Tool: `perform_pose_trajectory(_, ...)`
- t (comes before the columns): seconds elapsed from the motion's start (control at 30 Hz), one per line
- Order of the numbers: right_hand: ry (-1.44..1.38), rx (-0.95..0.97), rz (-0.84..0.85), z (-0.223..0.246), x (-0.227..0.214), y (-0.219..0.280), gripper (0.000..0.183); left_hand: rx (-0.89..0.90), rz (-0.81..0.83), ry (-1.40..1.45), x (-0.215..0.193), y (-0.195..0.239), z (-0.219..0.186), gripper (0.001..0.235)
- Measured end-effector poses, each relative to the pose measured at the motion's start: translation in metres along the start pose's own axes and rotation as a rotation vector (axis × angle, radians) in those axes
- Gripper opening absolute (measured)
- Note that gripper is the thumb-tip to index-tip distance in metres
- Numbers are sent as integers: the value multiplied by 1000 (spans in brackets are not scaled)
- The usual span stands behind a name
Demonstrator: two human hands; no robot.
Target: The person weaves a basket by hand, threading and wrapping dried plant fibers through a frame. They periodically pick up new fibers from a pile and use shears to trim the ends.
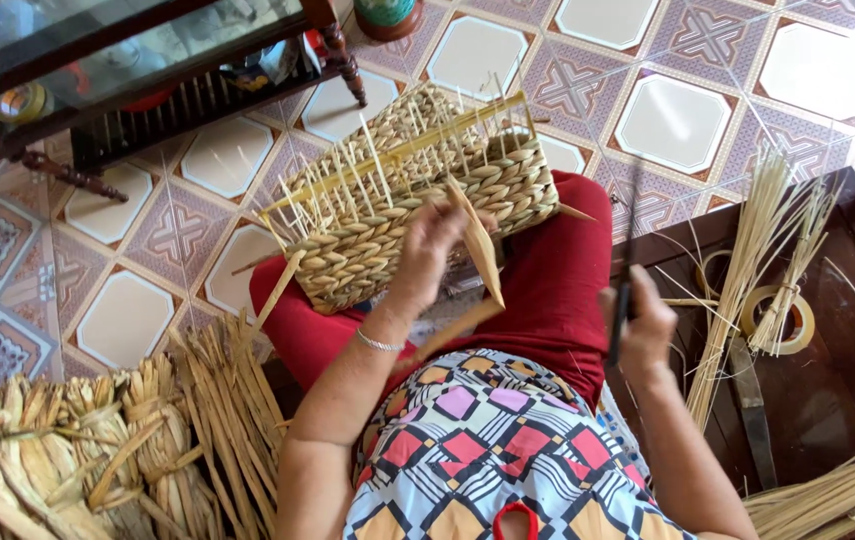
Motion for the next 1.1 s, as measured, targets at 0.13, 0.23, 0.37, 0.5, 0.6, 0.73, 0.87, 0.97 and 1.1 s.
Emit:
perform_pose_trajectory(0.13, 541, 17, -113, -122, -13, 9, 45, -34, -43, 216, -16, -6, -11, 30)
perform_pose_trajectory(0.23, 711, 231, -59, -202, -10, 32, 46, 9, -8, 309, -28, -8, 8, 31)
perform_pose_trajectory(0.37, 760, 367, 12, -239, -1, 62, 62, -75, 44, 249, -32, -6, 22, 30)
perform_pose_trajectory(0.5, 747, 368, 109, -255, 8, 70, 74, -111, 69, 208, -29, -1, 15, 38)
perform_pose_trajectory(0.6, 898, 605, 411, -256, 3, 47, 56, -108, 8, 99, -36, 0, 13, 43)
perform_pose_trajectory(0.73, 856, 517, 406, -116, -6, -18, 46, -103, -28, -203, -31, 5, 2, 44)
perform_pose_trajectory(0.87, 540, -501, 51, 109, 16, -41, 44, -72, 63, -470, -5, 11, -6, 47)
perform_pose_trajectory(0.97, 614, -832, 144, 175, 48, -43, 58, -4, 128, -509, 3, 12, -11, 55)
perform_pose_trajectory(1.1, 529, -893, 391, 151, 82, -52, 65, -30, 157, -509, -2, 25, -35, 71)
Point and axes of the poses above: each hand's wrist, its own y-axis away from the middle knuckle, its own x-axis out of the palm, z = x × y, the point moved 5 cm from there along -y, towards the middle knuckle, and after that the axes turned 7 degrees about z, right-handed, at the moved point
